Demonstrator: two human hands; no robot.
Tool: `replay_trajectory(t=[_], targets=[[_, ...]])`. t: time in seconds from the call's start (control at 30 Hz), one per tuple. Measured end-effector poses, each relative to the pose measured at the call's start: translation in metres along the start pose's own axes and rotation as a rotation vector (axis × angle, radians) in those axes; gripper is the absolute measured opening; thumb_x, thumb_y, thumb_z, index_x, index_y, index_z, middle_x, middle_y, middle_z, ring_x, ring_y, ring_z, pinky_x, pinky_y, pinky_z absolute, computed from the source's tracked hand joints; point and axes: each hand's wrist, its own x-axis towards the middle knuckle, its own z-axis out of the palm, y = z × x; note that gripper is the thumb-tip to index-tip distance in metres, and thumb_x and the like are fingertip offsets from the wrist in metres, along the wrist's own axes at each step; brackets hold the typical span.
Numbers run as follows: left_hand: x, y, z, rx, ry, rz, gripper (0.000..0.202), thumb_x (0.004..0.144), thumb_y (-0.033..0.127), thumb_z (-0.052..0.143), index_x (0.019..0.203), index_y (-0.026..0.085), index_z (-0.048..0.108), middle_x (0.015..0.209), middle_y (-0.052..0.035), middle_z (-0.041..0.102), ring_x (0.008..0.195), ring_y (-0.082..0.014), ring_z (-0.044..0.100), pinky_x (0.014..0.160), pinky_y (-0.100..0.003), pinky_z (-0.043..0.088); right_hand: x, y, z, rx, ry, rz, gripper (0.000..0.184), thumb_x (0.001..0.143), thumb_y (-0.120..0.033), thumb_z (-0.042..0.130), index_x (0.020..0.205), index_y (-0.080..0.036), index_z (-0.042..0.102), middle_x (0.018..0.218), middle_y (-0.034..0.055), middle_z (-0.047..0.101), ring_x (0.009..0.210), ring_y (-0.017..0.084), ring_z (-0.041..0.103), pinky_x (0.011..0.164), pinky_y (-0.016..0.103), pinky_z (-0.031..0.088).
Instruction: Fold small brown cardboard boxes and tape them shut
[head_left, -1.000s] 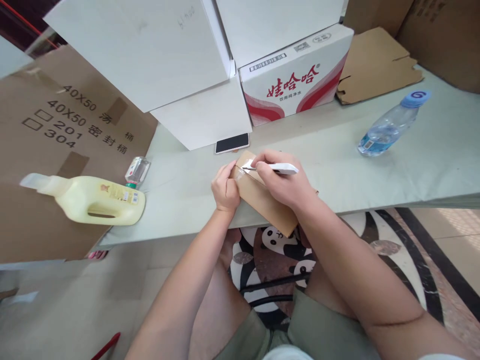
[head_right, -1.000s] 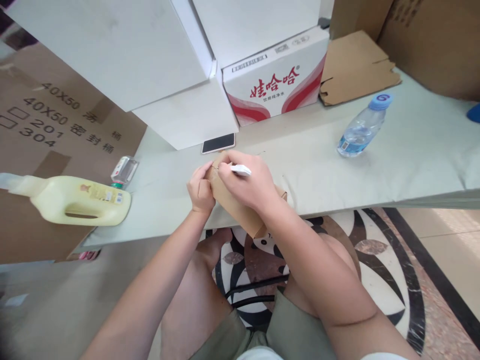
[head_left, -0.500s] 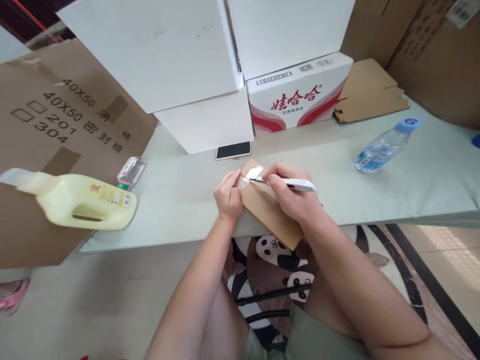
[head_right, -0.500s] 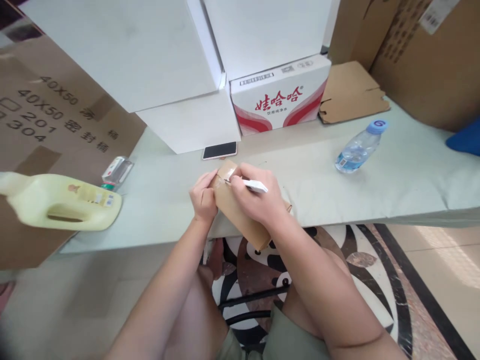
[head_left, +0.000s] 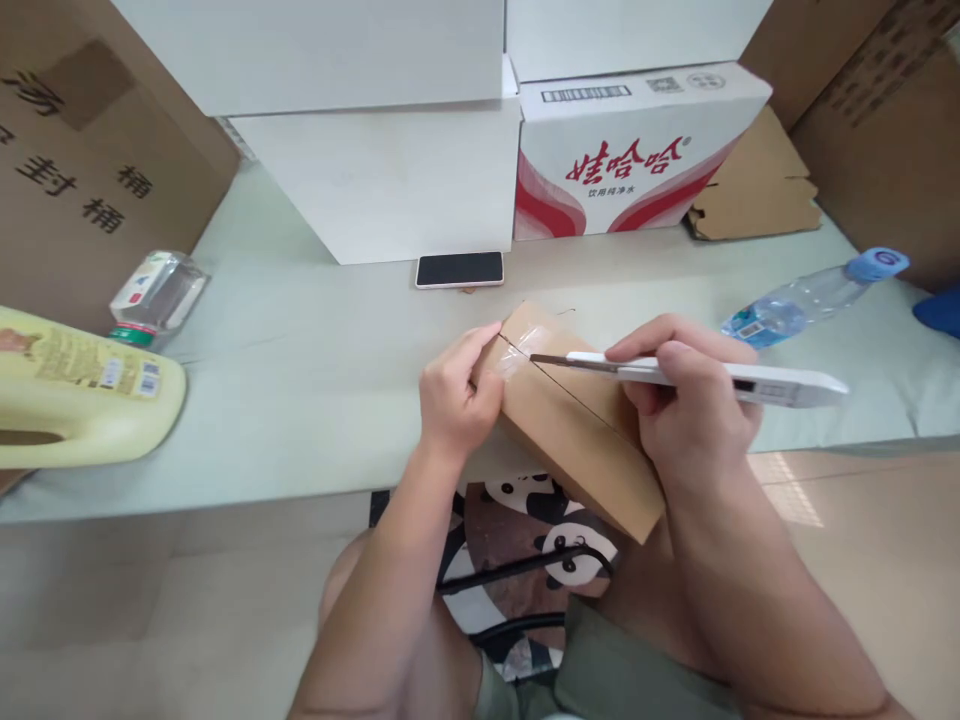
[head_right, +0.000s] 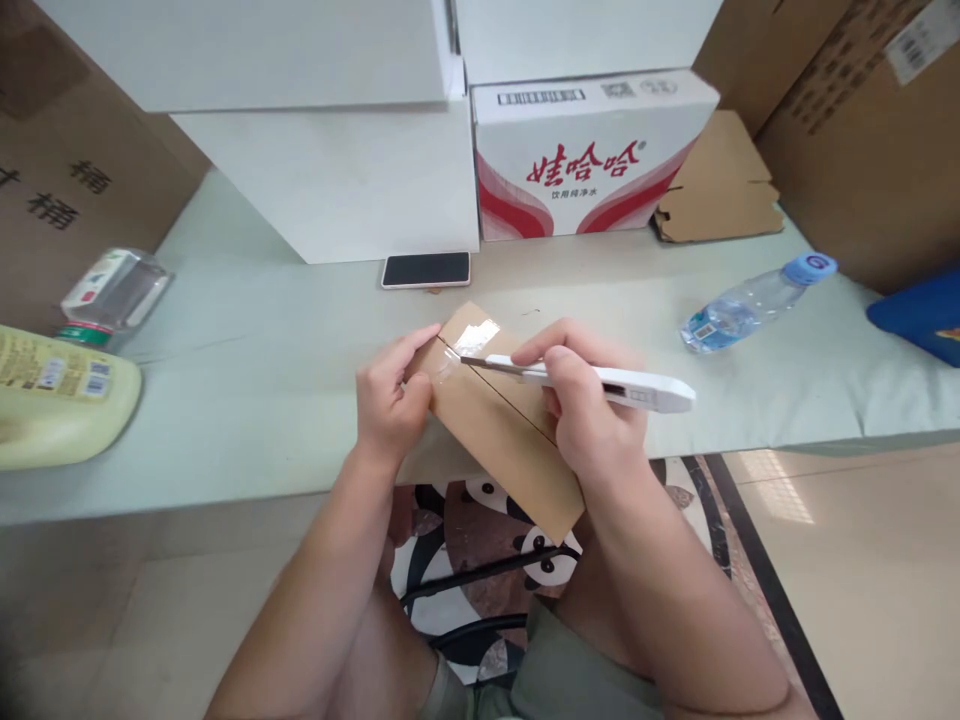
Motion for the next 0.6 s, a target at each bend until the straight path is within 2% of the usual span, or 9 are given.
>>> replay_trajectory(t=[0.2, 0.37, 0.47, 0.6], targets=[[-0.0052, -0.0032, 0.0005, -0.059, -0.023, 0.002, 0.041, 0.095, 0.039, 0.047, 0.125, 0.018, 0.066, 0.127, -0.0104, 0.071, 0.116, -0.0238, 0.067, 0.099, -0.037, 0.054, -0.0043, -0.0006, 0.002, -0.118, 0.01, -0.019, 0.027, 0.088, -0.038, 0.047, 0.074, -0.025, 0.067, 0.045, -0.0015, 0.043, 0.041, 0.014, 0.035, 0.044, 0.031, 0.026], [-0.0065, -0.0021, 0.0025, -0.082, -0.002, 0.004, 0.038, 0.096, 0.035, 0.047, 0.124, 0.017, 0.065, 0.127, -0.0104, 0.071, 0.117, -0.0232, 0.067, 0.1, -0.037, 0.054, -0.0075, -0.0058, 0.0014, -0.173, -0.096, -0.045, 0.023, 0.088, -0.032, 0.048, 0.079, -0.025, 0.067, 0.049, -0.0016, 0.048, 0.044, 0.014, 0.04, 0.046, 0.032, 0.03], [-0.0066, -0.0026, 0.0032, -0.077, 0.008, 0.004, 0.038, 0.095, 0.033, 0.048, 0.124, 0.017, 0.066, 0.127, -0.0101, 0.071, 0.116, -0.0231, 0.067, 0.1, -0.037, 0.054, -0.0092, -0.0059, 0.0012, -0.205, -0.065, -0.103, 0.022, 0.086, -0.029, 0.048, 0.077, -0.025, 0.067, 0.049, -0.0018, 0.048, 0.044, 0.014, 0.041, 0.048, 0.032, 0.031], [-0.0068, -0.0035, 0.0037, -0.087, 0.003, -0.018, 0.038, 0.093, 0.035, 0.049, 0.123, 0.018, 0.066, 0.126, -0.01, 0.072, 0.115, -0.0232, 0.067, 0.099, -0.038, 0.054, -0.0102, -0.001, -0.0007, -0.206, -0.07, -0.086, 0.02, 0.082, -0.028, 0.051, 0.067, -0.025, 0.064, 0.047, -0.001, 0.045, 0.045, 0.014, 0.041, 0.048, 0.033, 0.03]])
